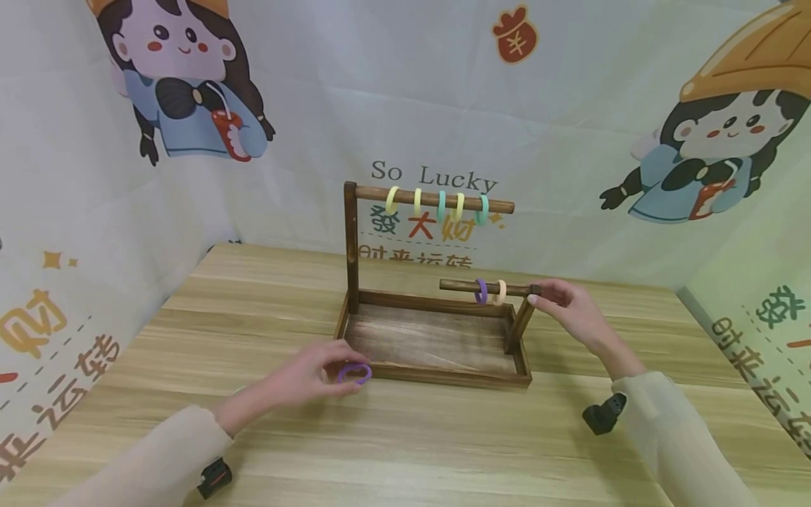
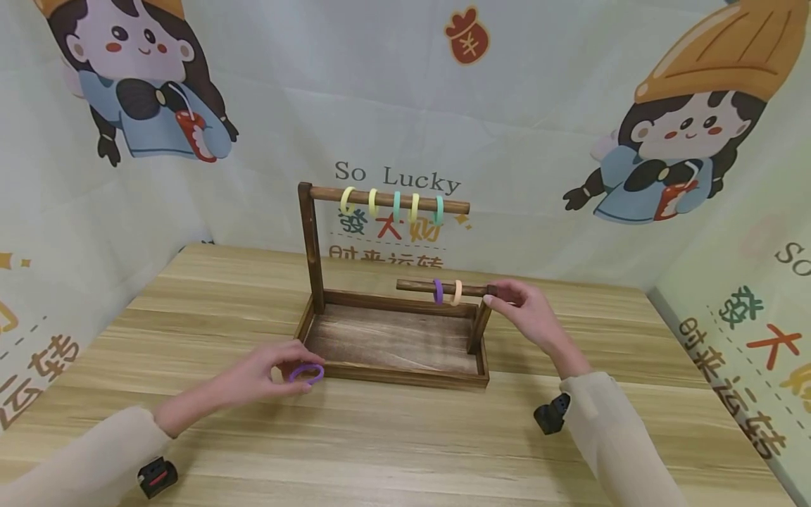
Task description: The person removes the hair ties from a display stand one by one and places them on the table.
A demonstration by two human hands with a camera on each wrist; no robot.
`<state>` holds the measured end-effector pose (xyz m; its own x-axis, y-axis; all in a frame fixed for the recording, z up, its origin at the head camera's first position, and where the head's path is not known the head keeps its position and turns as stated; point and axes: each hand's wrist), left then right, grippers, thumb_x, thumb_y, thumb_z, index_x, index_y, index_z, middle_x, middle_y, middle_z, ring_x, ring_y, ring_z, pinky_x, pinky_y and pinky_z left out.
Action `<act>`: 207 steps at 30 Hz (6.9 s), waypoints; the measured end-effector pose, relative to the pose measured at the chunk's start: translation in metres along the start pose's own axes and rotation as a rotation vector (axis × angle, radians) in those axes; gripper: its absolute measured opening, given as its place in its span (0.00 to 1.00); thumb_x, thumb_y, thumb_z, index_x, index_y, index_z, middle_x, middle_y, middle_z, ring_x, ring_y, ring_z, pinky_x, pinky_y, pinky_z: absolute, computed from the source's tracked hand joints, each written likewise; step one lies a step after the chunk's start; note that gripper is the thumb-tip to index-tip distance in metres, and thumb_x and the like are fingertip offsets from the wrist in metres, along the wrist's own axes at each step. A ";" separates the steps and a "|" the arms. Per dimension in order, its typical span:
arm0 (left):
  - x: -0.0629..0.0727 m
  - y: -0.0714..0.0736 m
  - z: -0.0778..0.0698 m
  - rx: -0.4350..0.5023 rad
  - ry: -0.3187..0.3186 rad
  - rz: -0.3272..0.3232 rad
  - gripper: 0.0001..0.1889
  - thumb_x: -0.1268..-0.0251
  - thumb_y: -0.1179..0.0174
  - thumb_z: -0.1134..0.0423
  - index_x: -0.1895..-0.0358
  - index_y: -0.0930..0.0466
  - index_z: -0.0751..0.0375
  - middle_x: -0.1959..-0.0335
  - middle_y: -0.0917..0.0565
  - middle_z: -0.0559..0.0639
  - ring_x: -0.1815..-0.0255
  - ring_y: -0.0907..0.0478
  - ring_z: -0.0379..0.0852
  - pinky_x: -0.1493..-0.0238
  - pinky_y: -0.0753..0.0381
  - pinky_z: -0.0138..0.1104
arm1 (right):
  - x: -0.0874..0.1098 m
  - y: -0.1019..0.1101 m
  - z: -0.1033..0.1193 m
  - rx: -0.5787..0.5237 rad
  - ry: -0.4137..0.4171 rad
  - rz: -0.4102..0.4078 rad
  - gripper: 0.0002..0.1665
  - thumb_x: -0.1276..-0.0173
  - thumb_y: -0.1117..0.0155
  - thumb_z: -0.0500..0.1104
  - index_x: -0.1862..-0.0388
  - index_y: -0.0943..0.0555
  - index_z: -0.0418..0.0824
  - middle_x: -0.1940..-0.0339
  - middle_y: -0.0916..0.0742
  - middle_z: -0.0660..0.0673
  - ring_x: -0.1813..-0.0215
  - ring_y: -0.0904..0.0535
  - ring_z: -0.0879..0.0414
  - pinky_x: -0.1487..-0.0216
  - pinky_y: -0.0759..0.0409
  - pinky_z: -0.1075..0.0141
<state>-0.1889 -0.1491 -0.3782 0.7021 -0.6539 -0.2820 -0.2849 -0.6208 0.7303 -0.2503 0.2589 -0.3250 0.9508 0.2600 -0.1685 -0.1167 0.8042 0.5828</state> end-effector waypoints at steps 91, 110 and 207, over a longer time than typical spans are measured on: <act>-0.025 -0.011 -0.020 0.000 -0.090 -0.029 0.22 0.42 0.42 0.56 0.46 0.30 0.59 0.51 0.27 0.47 0.52 0.30 0.45 0.53 0.27 0.37 | 0.001 -0.001 0.000 -0.023 0.006 0.002 0.26 0.35 0.46 0.48 0.44 0.30 0.33 0.50 0.23 0.37 0.49 0.28 0.49 0.52 0.27 0.60; -0.069 -0.024 -0.021 0.280 0.025 -0.164 0.32 0.45 0.39 0.66 0.37 0.43 0.60 0.43 0.33 0.52 0.47 0.33 0.47 0.54 0.26 0.40 | 0.002 0.000 0.001 -0.020 -0.012 0.005 0.29 0.35 0.46 0.49 0.42 0.33 0.32 0.48 0.25 0.35 0.47 0.30 0.46 0.50 0.30 0.54; -0.186 -0.040 -0.063 -0.276 0.125 -0.182 0.19 0.48 0.38 0.50 0.54 0.23 0.54 0.56 0.21 0.45 0.57 0.26 0.41 0.58 0.28 0.30 | 0.002 -0.001 0.000 -0.006 0.016 -0.013 0.26 0.35 0.45 0.48 0.45 0.30 0.31 0.52 0.22 0.36 0.51 0.27 0.54 0.54 0.26 0.65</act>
<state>-0.2676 0.0246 -0.3158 0.8045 -0.4743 -0.3574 0.0277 -0.5712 0.8203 -0.2485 0.2588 -0.3257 0.9474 0.2584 -0.1890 -0.1061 0.8105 0.5760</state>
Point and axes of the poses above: each hand's wrist, its own x-axis away from the middle knuckle, its own y-axis out of the back of the hand, z = x × y
